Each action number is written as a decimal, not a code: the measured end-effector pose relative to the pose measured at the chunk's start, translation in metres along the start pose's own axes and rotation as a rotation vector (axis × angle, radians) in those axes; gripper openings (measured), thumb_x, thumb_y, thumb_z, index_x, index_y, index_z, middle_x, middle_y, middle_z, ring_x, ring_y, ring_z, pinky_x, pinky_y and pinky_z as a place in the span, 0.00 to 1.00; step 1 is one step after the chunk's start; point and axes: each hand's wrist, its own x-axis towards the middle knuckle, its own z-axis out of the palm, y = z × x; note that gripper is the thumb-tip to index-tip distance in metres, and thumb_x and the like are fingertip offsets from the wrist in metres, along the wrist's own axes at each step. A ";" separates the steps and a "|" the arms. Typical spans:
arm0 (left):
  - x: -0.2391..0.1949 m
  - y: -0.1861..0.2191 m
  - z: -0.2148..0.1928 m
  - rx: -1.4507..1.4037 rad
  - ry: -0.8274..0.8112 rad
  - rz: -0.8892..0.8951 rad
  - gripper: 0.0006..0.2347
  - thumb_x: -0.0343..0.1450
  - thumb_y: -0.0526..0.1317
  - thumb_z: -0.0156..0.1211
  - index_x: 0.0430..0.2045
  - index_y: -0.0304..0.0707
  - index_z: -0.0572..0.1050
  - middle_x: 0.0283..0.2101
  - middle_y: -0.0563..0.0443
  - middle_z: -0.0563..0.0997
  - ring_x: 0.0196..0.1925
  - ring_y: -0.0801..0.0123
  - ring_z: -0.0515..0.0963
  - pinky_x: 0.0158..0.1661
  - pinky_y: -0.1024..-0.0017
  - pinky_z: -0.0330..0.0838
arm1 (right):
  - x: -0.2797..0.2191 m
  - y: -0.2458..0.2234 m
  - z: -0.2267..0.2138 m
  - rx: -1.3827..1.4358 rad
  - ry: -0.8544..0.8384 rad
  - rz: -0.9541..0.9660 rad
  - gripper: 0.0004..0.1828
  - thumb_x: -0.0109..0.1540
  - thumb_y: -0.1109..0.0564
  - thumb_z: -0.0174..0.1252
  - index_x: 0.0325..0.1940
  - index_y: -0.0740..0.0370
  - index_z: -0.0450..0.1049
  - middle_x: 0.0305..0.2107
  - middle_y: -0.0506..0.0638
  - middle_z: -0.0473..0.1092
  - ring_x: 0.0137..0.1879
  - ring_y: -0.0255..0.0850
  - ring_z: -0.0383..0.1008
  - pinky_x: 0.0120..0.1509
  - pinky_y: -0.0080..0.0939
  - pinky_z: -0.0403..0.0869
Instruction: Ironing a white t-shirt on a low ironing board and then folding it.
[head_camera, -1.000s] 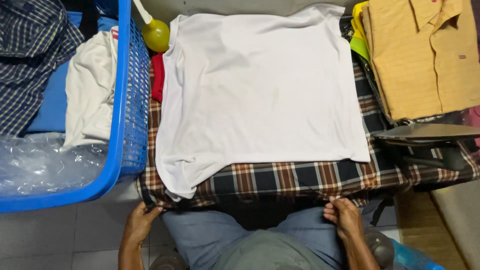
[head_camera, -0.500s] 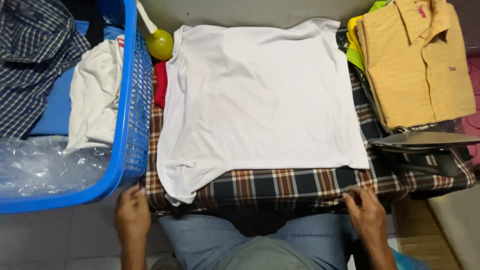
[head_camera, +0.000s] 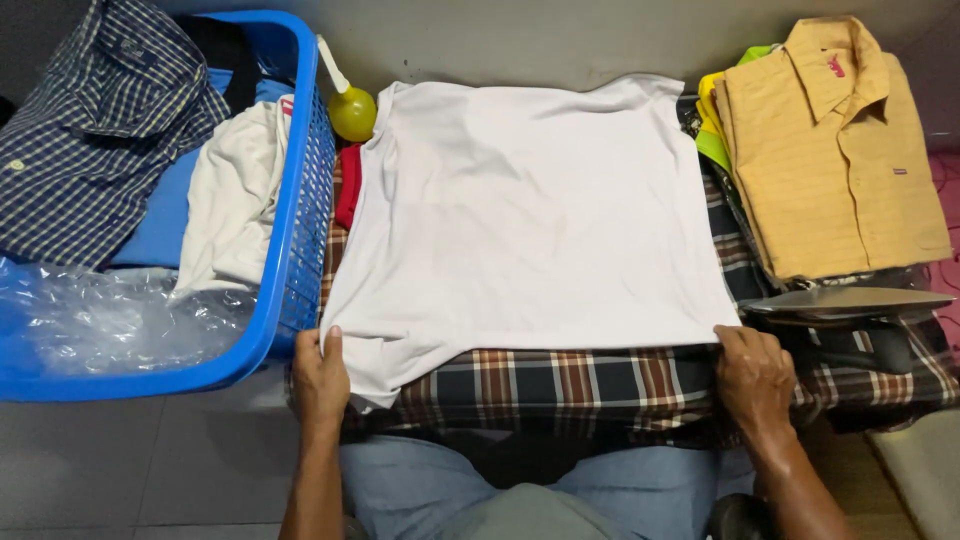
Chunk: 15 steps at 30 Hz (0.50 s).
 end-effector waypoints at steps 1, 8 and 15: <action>-0.002 -0.007 -0.006 0.003 -0.001 -0.002 0.16 0.75 0.54 0.48 0.44 0.44 0.72 0.49 0.43 0.80 0.51 0.44 0.76 0.47 0.48 0.65 | -0.004 0.002 -0.003 0.001 -0.003 0.000 0.15 0.64 0.59 0.54 0.52 0.49 0.80 0.43 0.47 0.78 0.46 0.51 0.77 0.42 0.52 0.72; -0.031 -0.006 -0.048 -0.155 0.044 0.004 0.17 0.76 0.48 0.50 0.46 0.31 0.76 0.48 0.37 0.80 0.50 0.48 0.77 0.50 0.56 0.68 | -0.030 0.021 -0.009 -0.025 -0.013 0.035 0.25 0.56 0.60 0.59 0.56 0.44 0.81 0.52 0.41 0.80 0.53 0.46 0.79 0.49 0.49 0.73; -0.028 -0.058 -0.027 0.435 -0.076 0.203 0.09 0.74 0.45 0.54 0.40 0.42 0.73 0.43 0.42 0.79 0.48 0.41 0.78 0.45 0.44 0.69 | -0.045 0.010 -0.003 -0.009 -0.118 -0.006 0.20 0.58 0.58 0.57 0.54 0.47 0.79 0.50 0.41 0.78 0.54 0.44 0.79 0.53 0.52 0.77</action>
